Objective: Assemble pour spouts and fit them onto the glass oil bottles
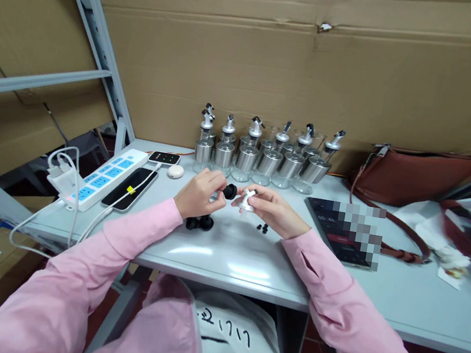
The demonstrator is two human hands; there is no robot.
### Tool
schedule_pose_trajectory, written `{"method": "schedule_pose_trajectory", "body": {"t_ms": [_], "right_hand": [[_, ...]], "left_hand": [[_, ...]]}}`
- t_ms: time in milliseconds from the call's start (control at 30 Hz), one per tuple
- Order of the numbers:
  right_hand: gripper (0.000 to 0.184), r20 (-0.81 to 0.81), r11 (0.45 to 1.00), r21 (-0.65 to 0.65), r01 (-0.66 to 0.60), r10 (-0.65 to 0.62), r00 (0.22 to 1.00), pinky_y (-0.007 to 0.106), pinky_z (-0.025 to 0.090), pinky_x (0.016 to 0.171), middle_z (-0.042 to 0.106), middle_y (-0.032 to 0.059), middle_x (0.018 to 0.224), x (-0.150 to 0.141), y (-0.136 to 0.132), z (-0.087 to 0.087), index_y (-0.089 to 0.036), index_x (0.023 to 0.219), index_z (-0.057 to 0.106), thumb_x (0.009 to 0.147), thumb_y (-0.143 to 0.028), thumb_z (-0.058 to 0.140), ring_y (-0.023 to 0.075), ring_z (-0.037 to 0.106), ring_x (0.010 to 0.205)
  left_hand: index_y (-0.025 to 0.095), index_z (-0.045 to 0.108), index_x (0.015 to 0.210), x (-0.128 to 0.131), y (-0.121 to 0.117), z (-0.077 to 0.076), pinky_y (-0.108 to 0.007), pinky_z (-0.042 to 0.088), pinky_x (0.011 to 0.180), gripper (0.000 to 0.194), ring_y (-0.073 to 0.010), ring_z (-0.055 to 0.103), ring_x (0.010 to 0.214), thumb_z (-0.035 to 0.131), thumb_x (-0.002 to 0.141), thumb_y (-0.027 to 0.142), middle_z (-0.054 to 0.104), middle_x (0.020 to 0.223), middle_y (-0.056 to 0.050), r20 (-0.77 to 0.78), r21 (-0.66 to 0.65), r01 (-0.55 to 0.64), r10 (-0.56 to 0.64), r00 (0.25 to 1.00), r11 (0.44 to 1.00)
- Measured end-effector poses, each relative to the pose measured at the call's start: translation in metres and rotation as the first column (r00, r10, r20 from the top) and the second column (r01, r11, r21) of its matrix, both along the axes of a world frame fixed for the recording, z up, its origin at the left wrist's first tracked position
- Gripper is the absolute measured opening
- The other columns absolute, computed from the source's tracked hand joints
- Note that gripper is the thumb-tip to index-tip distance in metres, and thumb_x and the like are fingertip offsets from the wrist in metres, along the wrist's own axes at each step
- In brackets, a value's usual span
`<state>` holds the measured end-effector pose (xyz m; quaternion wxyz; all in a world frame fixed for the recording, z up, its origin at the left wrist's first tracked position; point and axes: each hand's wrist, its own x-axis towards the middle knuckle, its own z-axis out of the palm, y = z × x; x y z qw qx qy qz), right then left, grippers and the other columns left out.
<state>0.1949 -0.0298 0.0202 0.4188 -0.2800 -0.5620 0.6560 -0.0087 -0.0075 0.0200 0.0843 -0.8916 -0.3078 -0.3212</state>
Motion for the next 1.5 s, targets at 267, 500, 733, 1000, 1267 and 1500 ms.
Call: {"method": "schedule_pose_trajectory", "body": {"t_ms": [267, 500, 733, 1000, 1267, 1500], "right_hand": [[0.026, 0.0, 1.0, 0.001, 0.022, -0.022, 1.0, 0.03, 0.045, 0.072, 0.069, 0.0024, 0.083, -0.002, -0.001, -0.001, -0.02, 0.088, 0.069, 0.064, -0.03, 0.077, 0.0163, 0.064, 0.079], [0.025, -0.023, 0.997, 0.014, 0.076, -0.076, 0.997, 0.03, 0.046, 0.071, 0.068, 0.0, 0.074, -0.004, 0.001, -0.003, -0.018, 0.079, 0.068, 0.061, -0.031, 0.079, 0.0137, 0.064, 0.068], [0.02, -0.086, 0.998, -0.033, 0.052, -0.055, 0.995, 0.027, 0.049, 0.067, 0.067, 0.0013, 0.075, 0.0, 0.001, 0.001, -0.016, 0.078, 0.068, 0.065, -0.029, 0.076, 0.0137, 0.065, 0.067], [0.018, -0.146, 0.994, -0.069, 0.085, -0.094, 0.985, 0.025, 0.051, 0.062, 0.068, 0.0022, 0.073, 0.005, 0.003, 0.002, -0.016, 0.079, 0.068, 0.067, -0.029, 0.073, 0.0143, 0.066, 0.064], [0.018, -0.147, 0.994, -0.066, 0.09, -0.099, 0.984, 0.025, 0.051, 0.062, 0.07, 0.0014, 0.077, 0.006, 0.005, 0.003, -0.017, 0.078, 0.065, 0.067, -0.029, 0.073, 0.0117, 0.064, 0.058], [0.018, -0.157, 0.994, -0.058, 0.096, -0.104, 0.982, 0.025, 0.052, 0.063, 0.07, 0.0033, 0.076, 0.004, 0.004, 0.005, -0.017, 0.077, 0.062, 0.067, -0.029, 0.071, 0.0116, 0.063, 0.06]], "left_hand": [[0.02, 0.039, 0.071, 0.0, 0.0, -0.002, -0.031, 0.038, 0.069, 0.012, -0.0157, 0.039, 0.06, 0.032, 0.081, 0.019, 0.049, 0.065, -0.001, 0.034, -0.073, -0.002, 0.005, 0.999, 0.997], [0.019, 0.042, 0.072, 0.0, 0.003, -0.004, -0.031, 0.037, 0.069, 0.017, -0.0141, 0.044, 0.06, 0.032, 0.086, 0.02, 0.052, 0.067, -0.001, 0.021, -0.017, 0.036, -0.036, 0.999, 0.999], [0.017, 0.048, 0.095, -0.001, 0.003, -0.006, -0.026, 0.048, 0.073, 0.013, -0.0137, 0.055, 0.083, 0.04, 0.087, 0.011, 0.055, 0.093, -0.007, 0.167, 0.112, 0.322, -0.337, 0.927, 0.94], [0.019, 0.052, 0.107, 0.0, 0.005, -0.008, -0.028, 0.052, 0.081, 0.022, -0.014, 0.058, 0.092, 0.044, 0.088, 0.01, 0.055, 0.101, -0.008, 0.16, 0.174, 0.325, -0.353, 0.922, 0.929], [0.016, 0.054, 0.095, 0.002, 0.005, -0.008, -0.027, 0.053, 0.071, 0.013, -0.0139, 0.062, 0.079, 0.051, 0.09, 0.028, 0.063, 0.087, -0.006, 0.118, 0.231, 0.311, -0.344, 0.932, 0.922], [0.015, 0.053, 0.092, 0.004, 0.004, -0.012, -0.026, 0.053, 0.071, 0.013, -0.0131, 0.065, 0.077, 0.049, 0.091, 0.026, 0.068, 0.082, -0.005, 0.129, 0.27, 0.344, -0.388, 0.913, 0.899]]}}
